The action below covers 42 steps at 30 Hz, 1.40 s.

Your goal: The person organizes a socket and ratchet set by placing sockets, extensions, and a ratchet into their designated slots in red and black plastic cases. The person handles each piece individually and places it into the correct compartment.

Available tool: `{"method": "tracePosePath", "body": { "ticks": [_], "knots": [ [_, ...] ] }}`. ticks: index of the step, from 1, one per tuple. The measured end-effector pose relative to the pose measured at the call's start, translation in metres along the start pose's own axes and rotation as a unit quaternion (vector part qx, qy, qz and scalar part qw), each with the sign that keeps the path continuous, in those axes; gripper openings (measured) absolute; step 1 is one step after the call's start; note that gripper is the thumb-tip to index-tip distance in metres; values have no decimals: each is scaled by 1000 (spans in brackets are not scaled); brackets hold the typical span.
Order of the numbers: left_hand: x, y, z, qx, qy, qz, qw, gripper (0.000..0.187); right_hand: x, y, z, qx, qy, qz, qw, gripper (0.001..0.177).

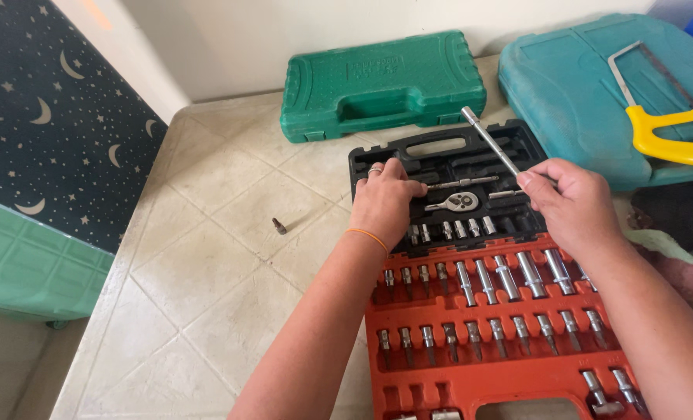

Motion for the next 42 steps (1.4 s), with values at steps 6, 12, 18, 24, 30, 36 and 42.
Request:
{"method": "tracePosePath", "body": {
  "ticks": [6, 12, 18, 24, 30, 36, 42],
  "knots": [
    [1, 2, 9, -43, -6, 32, 999, 43, 4, 13, 6, -17, -15, 36, 999, 21],
    [-26, -18, 53, -237, 32, -146, 960, 43, 5, 24, 32, -70, 57, 112, 990, 23],
    [-43, -20, 87, -306, -31, -238, 921, 41, 33, 47, 71, -330, 3, 177, 927, 23],
    [-27, -9, 50, -119, 31, -175, 977, 51, 72, 66, 59, -386, -145, 188, 892, 23],
    [-7, 5, 39, -74, 14, -109, 991, 47, 79, 54, 46, -465, -131, 119, 868, 24],
    [-5, 5, 27, -35, 13, -92, 995, 48, 71, 45, 47, -406, -163, 55, 897, 25],
    [-3, 2, 15, 27, -8, -62, 998, 43, 71, 53, 50, -438, -153, 62, 884, 17]
  ]
}}
Point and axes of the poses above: each hand's wrist, its own x-axis towards the middle knuckle, its own y-axis out of the palm, z = x × y, the point moved 9 cm from there along x, towards the middle knuckle, and after that the axes turned 15 degrees about z, right-handed, at the moved point
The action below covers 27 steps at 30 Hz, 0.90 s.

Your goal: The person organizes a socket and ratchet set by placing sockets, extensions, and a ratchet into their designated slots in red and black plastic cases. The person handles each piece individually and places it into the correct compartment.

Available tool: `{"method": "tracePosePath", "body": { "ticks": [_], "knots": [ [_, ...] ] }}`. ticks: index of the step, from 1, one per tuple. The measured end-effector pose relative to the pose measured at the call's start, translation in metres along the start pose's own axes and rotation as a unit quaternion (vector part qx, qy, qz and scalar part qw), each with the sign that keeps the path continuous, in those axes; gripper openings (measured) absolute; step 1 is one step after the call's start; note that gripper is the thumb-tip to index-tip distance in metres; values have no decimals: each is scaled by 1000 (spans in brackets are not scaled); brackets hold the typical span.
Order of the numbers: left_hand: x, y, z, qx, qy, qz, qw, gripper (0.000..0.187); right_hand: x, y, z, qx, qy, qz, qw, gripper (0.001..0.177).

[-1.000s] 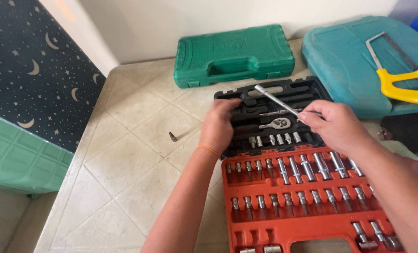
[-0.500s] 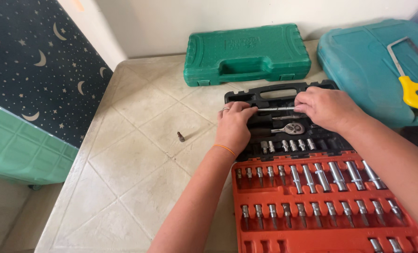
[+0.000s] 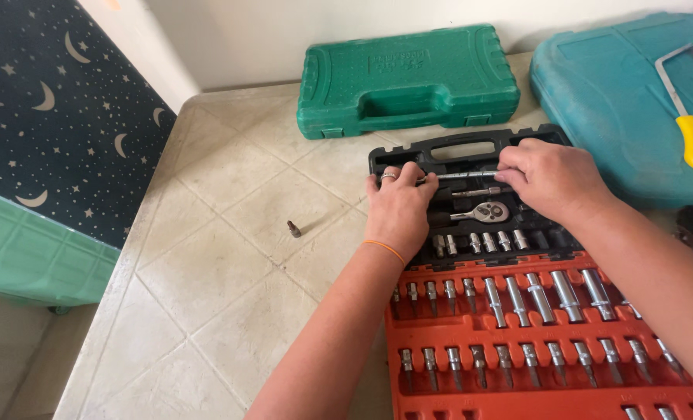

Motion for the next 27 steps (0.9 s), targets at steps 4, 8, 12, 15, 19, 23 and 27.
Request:
{"method": "tracePosePath", "body": {
  "ticks": [4, 8, 12, 15, 19, 23, 27],
  "knots": [
    [6, 0, 3, -22, 1, 10, 1000, 30, 2, -3, 8, -19, -2, 18, 1000, 14],
    [11, -1, 5, -12, 6, 1, 1000, 29, 5, -1, 9, -26, 9, 34, 999, 13],
    [13, -2, 2, 10, 12, -8, 1000, 27, 10, 11, -5, -16, 5, 42, 999, 8],
    [6, -3, -4, 12, 19, -31, 999, 28, 29, 51, -66, 135, 120, 195, 964, 17],
    [-1, -1, -7, 23, 27, -43, 998, 35, 41, 73, -115, 308, 105, 144, 935, 21],
    [-1, -1, -6, 17, 23, -29, 999, 37, 31, 65, -116, 236, 157, 141, 949, 27],
    [-3, -4, -9, 23, 24, -33, 999, 46, 28, 52, -97, 221, 165, 179, 944, 35]
  ]
}}
Point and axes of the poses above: each hand's wrist, its own x-axis towards the middle knuckle, its own y-axis out of the palm, z = x × y, the point moved 9 cm from there along x, towards the middle knuckle, and after that the axes turned 15 degrees about z, right-handed, at the moved point
